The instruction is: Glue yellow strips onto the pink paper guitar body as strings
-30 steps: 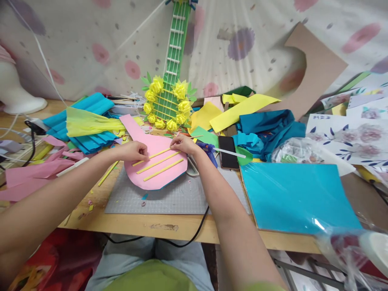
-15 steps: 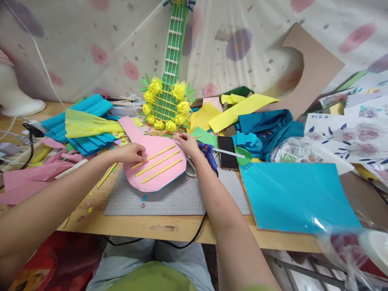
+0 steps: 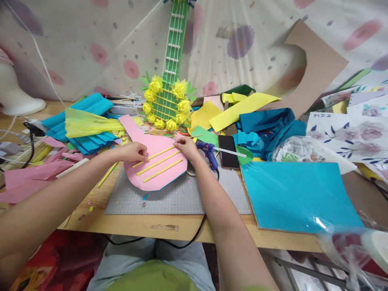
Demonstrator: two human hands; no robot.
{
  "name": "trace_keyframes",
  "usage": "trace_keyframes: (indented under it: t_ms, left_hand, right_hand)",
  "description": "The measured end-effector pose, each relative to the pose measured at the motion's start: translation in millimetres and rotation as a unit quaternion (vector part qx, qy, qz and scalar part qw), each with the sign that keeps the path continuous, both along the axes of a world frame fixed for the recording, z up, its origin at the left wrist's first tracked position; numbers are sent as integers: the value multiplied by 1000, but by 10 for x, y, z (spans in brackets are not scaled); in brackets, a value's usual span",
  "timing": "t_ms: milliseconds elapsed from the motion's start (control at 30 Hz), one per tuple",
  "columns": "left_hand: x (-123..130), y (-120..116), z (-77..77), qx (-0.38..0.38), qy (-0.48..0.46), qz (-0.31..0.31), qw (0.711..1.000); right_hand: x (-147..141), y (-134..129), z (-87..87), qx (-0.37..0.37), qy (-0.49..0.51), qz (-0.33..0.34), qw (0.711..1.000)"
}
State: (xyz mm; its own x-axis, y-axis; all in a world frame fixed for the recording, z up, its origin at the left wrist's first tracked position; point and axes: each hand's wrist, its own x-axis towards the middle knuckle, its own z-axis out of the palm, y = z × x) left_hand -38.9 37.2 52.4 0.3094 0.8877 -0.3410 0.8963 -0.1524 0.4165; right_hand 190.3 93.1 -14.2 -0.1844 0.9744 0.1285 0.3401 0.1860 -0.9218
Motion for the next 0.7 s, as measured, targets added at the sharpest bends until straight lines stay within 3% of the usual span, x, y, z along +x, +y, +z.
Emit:
trace_keyframes:
  t_ms: [433,700]
  left_hand:
    - [14,-12,17,-6,12,-11,1000]
    - [-99,-34,30,61,63,-2,996]
  right_hand:
    - [7,-7,-66,17,5,9,1000]
    - [-27,-73,-31,46,15,-23,999]
